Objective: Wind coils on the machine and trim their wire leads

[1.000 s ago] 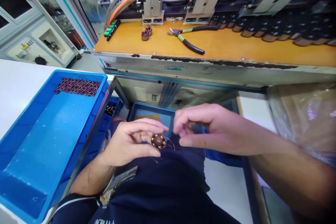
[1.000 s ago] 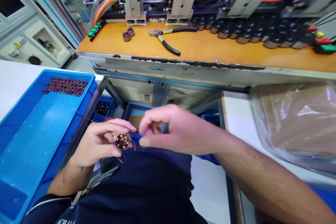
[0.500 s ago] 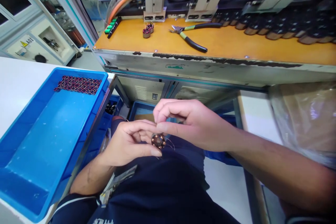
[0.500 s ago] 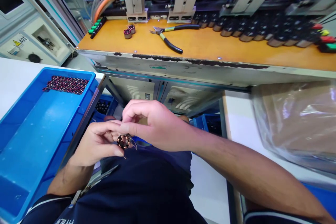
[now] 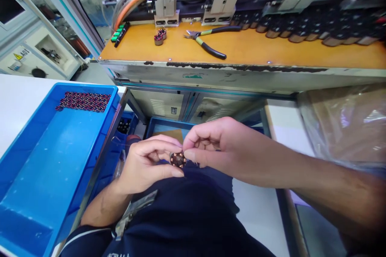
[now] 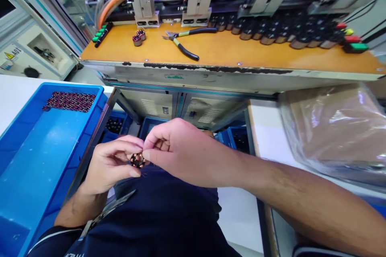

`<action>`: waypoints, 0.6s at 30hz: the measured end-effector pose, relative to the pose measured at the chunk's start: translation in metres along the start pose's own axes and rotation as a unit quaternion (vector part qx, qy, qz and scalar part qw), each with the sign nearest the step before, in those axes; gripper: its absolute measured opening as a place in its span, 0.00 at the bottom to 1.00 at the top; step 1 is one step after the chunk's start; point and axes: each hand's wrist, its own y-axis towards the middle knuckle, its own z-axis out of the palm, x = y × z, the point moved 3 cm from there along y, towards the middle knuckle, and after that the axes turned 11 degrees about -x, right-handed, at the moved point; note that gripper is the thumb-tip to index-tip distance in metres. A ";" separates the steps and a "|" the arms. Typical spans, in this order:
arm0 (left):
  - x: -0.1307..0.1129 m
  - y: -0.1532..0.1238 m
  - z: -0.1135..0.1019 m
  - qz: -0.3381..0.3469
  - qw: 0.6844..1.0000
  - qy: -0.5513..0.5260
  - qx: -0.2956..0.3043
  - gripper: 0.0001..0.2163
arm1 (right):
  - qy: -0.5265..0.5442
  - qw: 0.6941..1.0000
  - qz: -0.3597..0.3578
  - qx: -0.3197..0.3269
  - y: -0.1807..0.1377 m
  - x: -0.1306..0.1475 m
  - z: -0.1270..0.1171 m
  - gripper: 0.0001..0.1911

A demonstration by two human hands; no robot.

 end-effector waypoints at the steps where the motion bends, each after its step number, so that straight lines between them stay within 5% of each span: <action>1: 0.000 -0.001 0.000 -0.005 1.000 -0.006 0.000 0.19 | -0.019 1.000 -0.007 0.000 0.000 0.000 0.000 0.09; 10: 0.008 -0.002 0.007 -0.096 0.982 -0.150 0.063 0.20 | -0.107 0.982 -0.157 -0.009 -0.013 0.003 -0.002 0.10; 18: 0.012 0.000 0.012 -0.075 0.980 -0.173 0.070 0.26 | -0.097 0.980 -0.171 -0.016 -0.024 -0.001 -0.002 0.11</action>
